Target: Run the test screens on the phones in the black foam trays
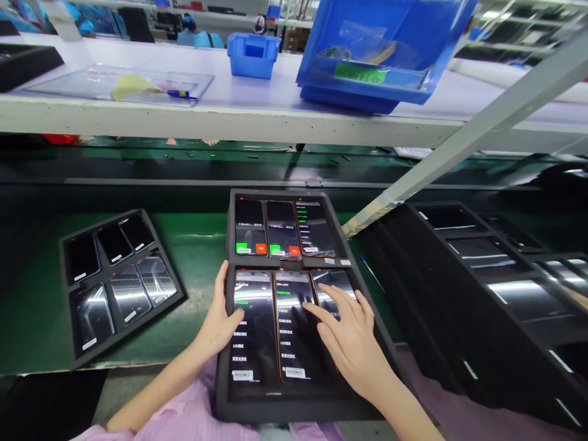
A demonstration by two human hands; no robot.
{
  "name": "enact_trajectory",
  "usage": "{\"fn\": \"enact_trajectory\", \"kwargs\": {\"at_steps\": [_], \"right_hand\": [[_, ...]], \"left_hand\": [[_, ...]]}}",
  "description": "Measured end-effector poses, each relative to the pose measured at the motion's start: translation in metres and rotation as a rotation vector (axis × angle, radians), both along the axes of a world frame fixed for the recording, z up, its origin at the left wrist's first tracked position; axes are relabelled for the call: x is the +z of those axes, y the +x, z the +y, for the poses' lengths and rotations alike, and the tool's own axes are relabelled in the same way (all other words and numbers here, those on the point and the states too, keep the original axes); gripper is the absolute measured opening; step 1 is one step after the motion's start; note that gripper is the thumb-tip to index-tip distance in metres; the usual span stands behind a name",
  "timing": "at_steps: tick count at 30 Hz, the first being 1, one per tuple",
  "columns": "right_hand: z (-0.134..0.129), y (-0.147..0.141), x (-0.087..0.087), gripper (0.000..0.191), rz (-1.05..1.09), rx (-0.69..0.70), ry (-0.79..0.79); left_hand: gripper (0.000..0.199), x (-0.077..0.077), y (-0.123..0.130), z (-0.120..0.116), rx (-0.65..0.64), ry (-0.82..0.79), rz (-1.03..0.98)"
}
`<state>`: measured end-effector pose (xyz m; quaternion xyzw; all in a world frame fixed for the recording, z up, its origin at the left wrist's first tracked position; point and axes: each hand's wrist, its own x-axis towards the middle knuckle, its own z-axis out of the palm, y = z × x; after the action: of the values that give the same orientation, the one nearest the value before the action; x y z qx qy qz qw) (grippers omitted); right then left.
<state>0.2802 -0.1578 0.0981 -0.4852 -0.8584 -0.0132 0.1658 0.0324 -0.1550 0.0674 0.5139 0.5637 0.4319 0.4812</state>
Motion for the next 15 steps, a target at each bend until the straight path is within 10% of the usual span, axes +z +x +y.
{"fn": "enact_trajectory", "kwargs": {"at_steps": [15], "right_hand": [[-0.039,-0.004,-0.003,0.033,0.066,0.118,-0.044]], "left_hand": [[0.092,0.007,-0.011,-0.030,-0.144,-0.067,-0.061]]}}
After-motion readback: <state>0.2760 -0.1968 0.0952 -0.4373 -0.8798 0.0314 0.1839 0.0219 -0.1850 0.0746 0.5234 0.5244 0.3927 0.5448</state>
